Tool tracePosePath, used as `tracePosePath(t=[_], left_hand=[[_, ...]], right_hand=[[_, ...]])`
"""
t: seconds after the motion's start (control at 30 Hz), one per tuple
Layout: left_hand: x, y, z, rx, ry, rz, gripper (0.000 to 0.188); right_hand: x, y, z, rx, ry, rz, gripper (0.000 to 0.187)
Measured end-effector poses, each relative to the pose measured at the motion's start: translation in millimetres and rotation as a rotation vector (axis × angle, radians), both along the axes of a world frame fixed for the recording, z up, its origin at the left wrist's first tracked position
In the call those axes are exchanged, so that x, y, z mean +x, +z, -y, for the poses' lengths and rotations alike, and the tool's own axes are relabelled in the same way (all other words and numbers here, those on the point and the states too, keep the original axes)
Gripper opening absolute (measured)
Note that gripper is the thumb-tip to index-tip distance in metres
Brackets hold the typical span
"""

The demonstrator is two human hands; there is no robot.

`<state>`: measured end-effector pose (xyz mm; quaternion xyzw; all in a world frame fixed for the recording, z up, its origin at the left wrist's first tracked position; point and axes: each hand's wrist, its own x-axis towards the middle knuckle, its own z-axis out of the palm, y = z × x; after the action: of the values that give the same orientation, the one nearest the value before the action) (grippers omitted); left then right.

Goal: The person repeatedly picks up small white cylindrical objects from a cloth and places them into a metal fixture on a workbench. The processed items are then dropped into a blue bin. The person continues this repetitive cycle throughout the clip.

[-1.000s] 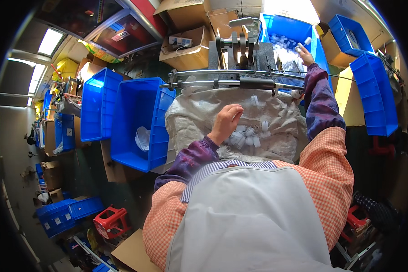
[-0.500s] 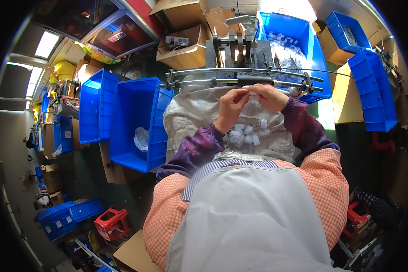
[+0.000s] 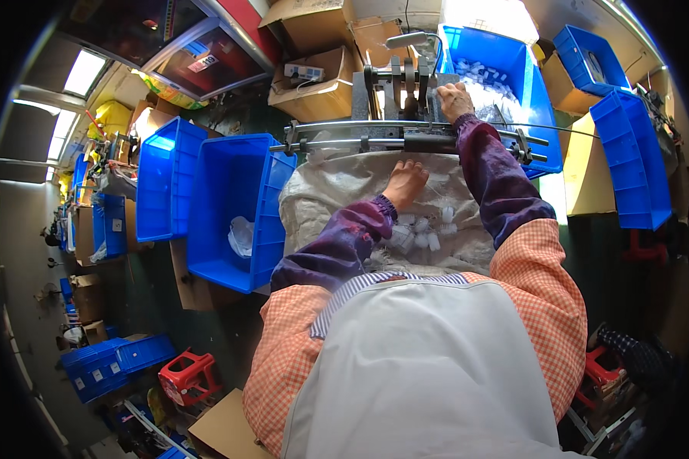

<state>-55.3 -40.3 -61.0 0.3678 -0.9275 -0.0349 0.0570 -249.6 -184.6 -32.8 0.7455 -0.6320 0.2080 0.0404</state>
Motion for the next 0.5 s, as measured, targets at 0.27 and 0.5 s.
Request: tracePosePath(t=[0.27,0.5], left_hand=[[27,-11,-21,0.06,0.131,-0.083,0.011],[33,-13,-23,0.152,0.175,-0.287,0.016]], right_hand=[[10,4,-2,0.088,0.012,-0.027,0.017],[11,7,-1,0.16,-0.024,0.039,0.017]])
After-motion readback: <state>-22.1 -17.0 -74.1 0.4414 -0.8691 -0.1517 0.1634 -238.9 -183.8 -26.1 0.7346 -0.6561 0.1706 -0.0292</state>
